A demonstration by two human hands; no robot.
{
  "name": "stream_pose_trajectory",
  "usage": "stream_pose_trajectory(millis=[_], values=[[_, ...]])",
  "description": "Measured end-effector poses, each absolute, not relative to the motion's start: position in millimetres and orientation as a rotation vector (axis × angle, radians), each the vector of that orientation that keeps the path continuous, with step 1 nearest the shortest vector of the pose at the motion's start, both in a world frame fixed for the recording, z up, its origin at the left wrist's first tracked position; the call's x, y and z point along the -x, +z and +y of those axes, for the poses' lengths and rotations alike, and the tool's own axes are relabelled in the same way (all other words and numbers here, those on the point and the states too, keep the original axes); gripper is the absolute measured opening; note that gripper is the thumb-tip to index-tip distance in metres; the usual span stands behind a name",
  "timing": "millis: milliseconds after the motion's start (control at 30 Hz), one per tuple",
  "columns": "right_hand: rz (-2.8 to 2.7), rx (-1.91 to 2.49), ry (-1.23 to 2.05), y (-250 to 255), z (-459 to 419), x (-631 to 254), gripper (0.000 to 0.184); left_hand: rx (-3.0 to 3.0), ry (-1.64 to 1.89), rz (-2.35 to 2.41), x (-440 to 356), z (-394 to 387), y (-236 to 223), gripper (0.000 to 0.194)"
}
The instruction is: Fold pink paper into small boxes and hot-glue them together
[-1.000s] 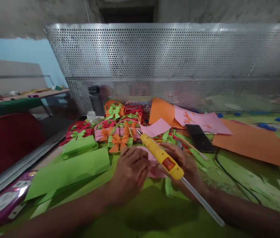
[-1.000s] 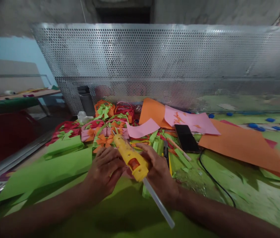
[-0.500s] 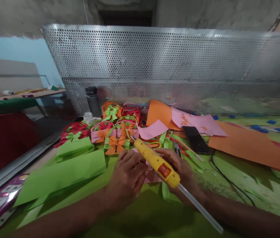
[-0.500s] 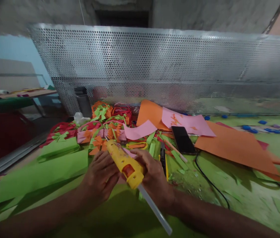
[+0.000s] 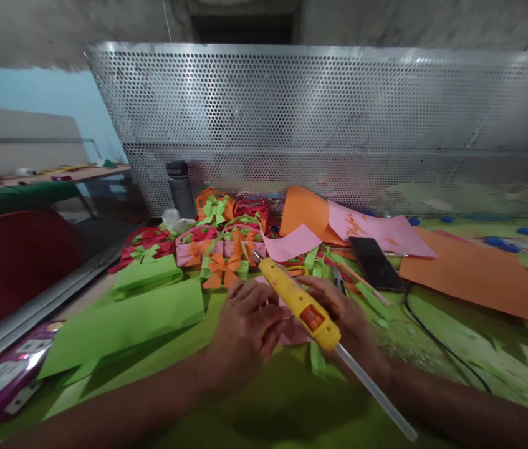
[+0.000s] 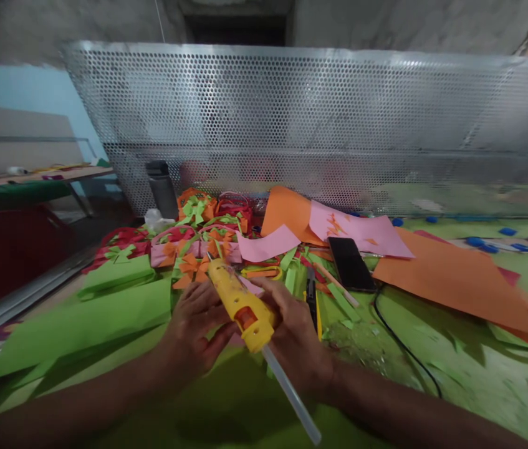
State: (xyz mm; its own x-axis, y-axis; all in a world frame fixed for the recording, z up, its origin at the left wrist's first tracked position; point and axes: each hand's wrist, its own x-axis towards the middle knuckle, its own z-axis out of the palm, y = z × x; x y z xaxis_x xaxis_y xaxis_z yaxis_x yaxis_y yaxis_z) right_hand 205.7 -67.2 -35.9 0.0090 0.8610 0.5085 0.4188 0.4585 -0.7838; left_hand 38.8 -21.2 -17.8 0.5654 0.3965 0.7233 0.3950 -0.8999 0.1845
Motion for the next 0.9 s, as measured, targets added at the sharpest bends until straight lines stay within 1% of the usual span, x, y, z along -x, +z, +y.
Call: stream_pose_trajectory(millis=[167,400,467,600,667,800,900], values=[[-1.609,1.089,0.529,-33.4,-66.0,-204.2,0.036,-2.797,1.335,0.691,-38.9,-22.5,-19.2,0.011],[-1.661,1.105,0.463,-33.8,-66.2,-206.8,0.043,-2.793,1.419,0.638,-41.5,-24.2,-19.6,0.017],[-1.671,1.105,0.432,-34.4,-66.2,-206.7,0.043,-2.79,1.427,0.642,-41.9,-24.0,-20.4,0.017],[-1.669,1.083,0.454,-34.8,-66.2,-206.7,0.051,-2.794,1.392,0.651,-40.4,-23.5,-20.9,0.015],[-1.658,1.074,0.479,-34.7,-66.2,-207.2,0.049,-2.793,1.384,0.641,-39.4,-22.9,-20.9,0.015],[-1.663,1.082,0.438,-34.4,-67.0,-207.6,0.041,-2.799,1.394,0.626,-39.1,-21.6,-21.7,0.018],[-1.666,1.098,0.414,-32.4,-67.9,-206.5,0.042,-2.811,1.355,0.636,-39.0,-21.1,-20.6,0.016]])
